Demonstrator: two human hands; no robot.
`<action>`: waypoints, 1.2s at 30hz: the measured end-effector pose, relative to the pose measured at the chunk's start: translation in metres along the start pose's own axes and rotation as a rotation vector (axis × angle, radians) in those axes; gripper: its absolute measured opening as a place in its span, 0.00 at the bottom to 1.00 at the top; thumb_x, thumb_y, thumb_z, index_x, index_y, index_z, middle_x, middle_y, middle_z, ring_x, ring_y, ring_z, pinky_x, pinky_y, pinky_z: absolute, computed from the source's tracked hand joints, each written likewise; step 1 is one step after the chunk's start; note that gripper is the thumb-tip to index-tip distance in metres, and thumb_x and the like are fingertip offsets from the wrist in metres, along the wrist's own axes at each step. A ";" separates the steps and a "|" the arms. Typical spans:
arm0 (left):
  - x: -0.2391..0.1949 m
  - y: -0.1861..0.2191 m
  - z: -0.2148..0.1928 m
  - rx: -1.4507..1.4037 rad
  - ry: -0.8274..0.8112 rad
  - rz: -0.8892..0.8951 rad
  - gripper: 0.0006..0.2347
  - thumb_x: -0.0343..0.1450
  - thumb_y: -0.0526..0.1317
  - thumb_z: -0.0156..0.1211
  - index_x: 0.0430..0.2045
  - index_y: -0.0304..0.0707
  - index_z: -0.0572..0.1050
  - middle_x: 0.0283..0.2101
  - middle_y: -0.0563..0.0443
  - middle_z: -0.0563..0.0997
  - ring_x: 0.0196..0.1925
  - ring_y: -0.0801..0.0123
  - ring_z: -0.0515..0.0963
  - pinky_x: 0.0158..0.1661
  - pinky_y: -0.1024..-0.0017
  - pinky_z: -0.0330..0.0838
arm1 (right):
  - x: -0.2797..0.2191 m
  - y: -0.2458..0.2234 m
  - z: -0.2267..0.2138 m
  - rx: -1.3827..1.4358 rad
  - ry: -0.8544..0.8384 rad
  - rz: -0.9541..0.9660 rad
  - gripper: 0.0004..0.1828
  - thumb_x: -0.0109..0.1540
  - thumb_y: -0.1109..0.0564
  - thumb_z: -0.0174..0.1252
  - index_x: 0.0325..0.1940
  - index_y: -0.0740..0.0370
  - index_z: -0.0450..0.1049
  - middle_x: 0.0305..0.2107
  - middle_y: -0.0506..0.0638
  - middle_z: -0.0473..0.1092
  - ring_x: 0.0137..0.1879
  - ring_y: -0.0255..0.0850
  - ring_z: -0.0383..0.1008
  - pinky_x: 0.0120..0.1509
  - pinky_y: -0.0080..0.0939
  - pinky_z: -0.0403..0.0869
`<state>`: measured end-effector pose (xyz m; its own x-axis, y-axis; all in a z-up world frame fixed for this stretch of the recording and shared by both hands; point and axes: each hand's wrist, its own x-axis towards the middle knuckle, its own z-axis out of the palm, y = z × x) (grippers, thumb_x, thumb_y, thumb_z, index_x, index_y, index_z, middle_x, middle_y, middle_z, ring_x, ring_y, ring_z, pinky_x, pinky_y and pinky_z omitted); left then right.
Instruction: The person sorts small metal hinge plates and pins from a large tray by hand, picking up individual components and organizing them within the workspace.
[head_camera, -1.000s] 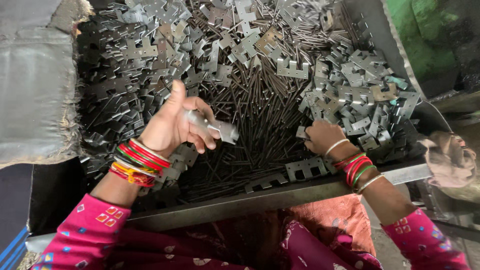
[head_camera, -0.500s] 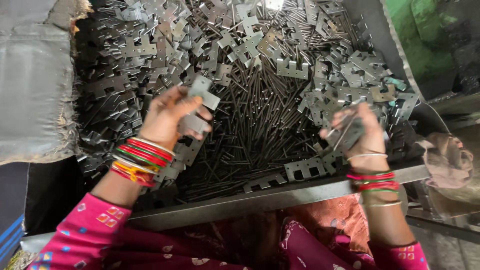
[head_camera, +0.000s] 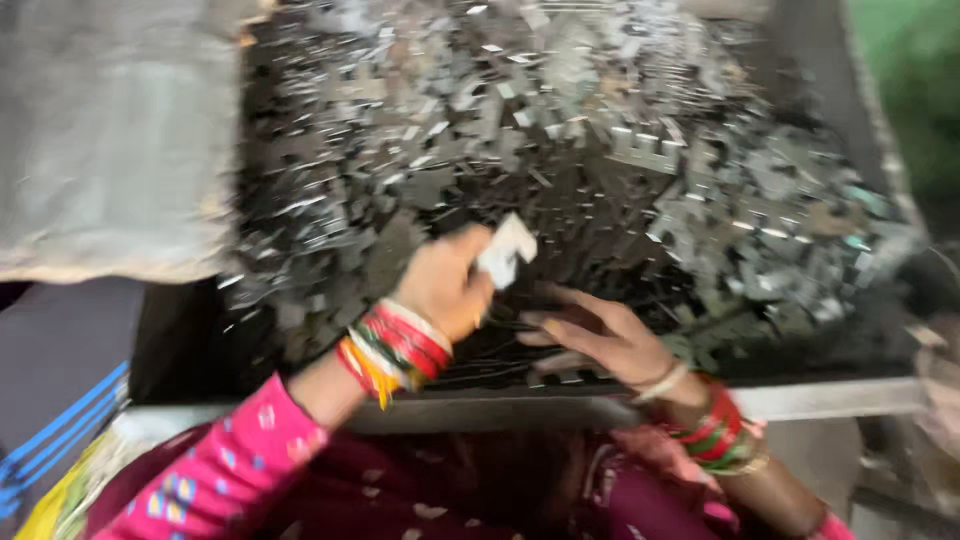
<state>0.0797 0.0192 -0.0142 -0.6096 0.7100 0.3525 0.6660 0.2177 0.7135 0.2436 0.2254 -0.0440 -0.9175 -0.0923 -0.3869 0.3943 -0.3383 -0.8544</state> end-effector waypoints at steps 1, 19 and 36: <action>0.010 -0.010 -0.025 0.166 -0.002 -0.076 0.09 0.67 0.37 0.59 0.38 0.40 0.73 0.29 0.34 0.81 0.35 0.35 0.81 0.36 0.45 0.75 | -0.002 -0.005 -0.008 -0.237 -0.089 -0.048 0.30 0.63 0.54 0.58 0.70 0.60 0.62 0.59 0.55 0.72 0.59 0.40 0.77 0.58 0.44 0.80; 0.025 -0.101 -0.177 1.412 0.473 -0.207 0.17 0.70 0.53 0.65 0.40 0.40 0.71 0.25 0.48 0.80 0.27 0.57 0.82 0.29 0.58 0.74 | 0.013 0.011 -0.025 -1.432 -0.239 -0.292 0.10 0.57 0.53 0.64 0.37 0.62 0.78 0.31 0.57 0.77 0.41 0.57 0.78 0.45 0.53 0.74; -0.012 -0.078 0.040 0.909 -0.278 -0.151 0.16 0.60 0.46 0.71 0.35 0.39 0.77 0.40 0.46 0.81 0.45 0.55 0.83 0.35 0.63 0.79 | -0.030 -0.028 -0.058 0.610 0.172 -0.594 0.38 0.66 0.33 0.58 0.52 0.76 0.73 0.32 0.56 0.72 0.36 0.46 0.74 0.41 0.52 0.76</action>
<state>0.0526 0.0206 -0.0982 -0.6703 0.7400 0.0557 0.7388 0.6725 -0.0438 0.2632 0.2918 -0.0279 -0.9224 0.3854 -0.0250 -0.2896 -0.7330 -0.6154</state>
